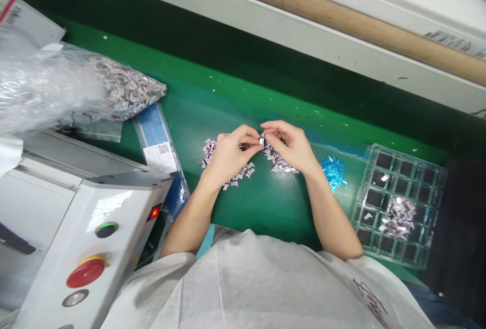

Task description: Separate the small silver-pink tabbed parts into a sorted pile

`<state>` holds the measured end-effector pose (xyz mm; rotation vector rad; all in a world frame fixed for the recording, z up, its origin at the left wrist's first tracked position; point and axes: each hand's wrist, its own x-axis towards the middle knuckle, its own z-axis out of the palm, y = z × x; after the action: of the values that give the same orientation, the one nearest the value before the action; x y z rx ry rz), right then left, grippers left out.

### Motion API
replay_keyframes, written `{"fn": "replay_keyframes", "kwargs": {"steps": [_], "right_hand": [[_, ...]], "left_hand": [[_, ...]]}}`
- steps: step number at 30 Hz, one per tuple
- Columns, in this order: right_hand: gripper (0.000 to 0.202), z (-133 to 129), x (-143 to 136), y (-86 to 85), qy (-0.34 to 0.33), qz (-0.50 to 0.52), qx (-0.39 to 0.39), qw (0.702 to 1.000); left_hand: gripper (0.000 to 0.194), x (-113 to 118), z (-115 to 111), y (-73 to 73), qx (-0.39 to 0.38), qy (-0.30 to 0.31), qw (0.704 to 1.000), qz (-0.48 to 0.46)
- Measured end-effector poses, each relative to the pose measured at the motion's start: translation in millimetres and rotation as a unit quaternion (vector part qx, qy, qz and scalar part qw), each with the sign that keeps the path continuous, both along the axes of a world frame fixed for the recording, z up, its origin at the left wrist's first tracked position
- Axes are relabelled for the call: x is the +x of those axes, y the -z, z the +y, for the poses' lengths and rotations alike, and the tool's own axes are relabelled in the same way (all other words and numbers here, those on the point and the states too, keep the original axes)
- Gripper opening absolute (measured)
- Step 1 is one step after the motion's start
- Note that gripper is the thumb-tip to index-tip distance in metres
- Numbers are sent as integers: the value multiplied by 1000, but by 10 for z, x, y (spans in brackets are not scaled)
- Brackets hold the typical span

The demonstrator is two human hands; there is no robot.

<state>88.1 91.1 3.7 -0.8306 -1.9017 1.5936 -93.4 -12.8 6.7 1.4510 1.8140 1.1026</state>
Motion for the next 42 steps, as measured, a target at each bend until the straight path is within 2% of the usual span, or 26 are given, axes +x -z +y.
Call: {"fn": "replay_keyframes", "kwargs": {"steps": [4, 10, 15, 20, 22, 24, 26, 31, 33, 35, 38, 42], "right_hand": [[27, -10, -8, -18, -40, -7, 11, 999], [19, -17, -9, -23, -18, -31, 6, 999], [13, -37, -25, -20, -9, -44, 38, 998], [15, 16, 21, -35, 47, -59, 36, 996], [15, 41, 57, -42, 43, -72, 31, 996], [16, 49, 83, -46, 16, -92, 37, 995], [16, 44, 91, -50, -3, -119, 60, 991], [16, 60, 69, -64, 10, -163, 151, 975], [12, 91, 59, -49, 42, -163, 174, 970], [10, 125, 46, -8, 96, -165, 211, 959], [24, 165, 13, 98, 143, -194, 277, 930], [35, 194, -34, 229, 144, -233, 307, 912]], "left_hand": [[20, -6, -10, 14, 1, 9, 1000, 6], [23, -2, -27, 38, -6, 14, 1000, -2], [22, -3, -19, -1, -7, 27, 1000, -4], [24, -240, -26, -102, 31, -4, 998, 54], [20, -366, -38, -124, 39, -8, 993, 110], [19, -456, -47, -121, 28, 19, 986, 163], [19, -495, -51, -96, 3, 52, 978, 203], [12, -450, -47, -20, -21, 89, 968, 233], [5, -429, -47, -10, -21, 95, 970, 223], [6, -421, -50, -13, -23, 104, 972, 212], [8, -424, -50, -30, -30, 116, 972, 202], [10, -415, -41, -58, -31, 114, 976, 183]]}}
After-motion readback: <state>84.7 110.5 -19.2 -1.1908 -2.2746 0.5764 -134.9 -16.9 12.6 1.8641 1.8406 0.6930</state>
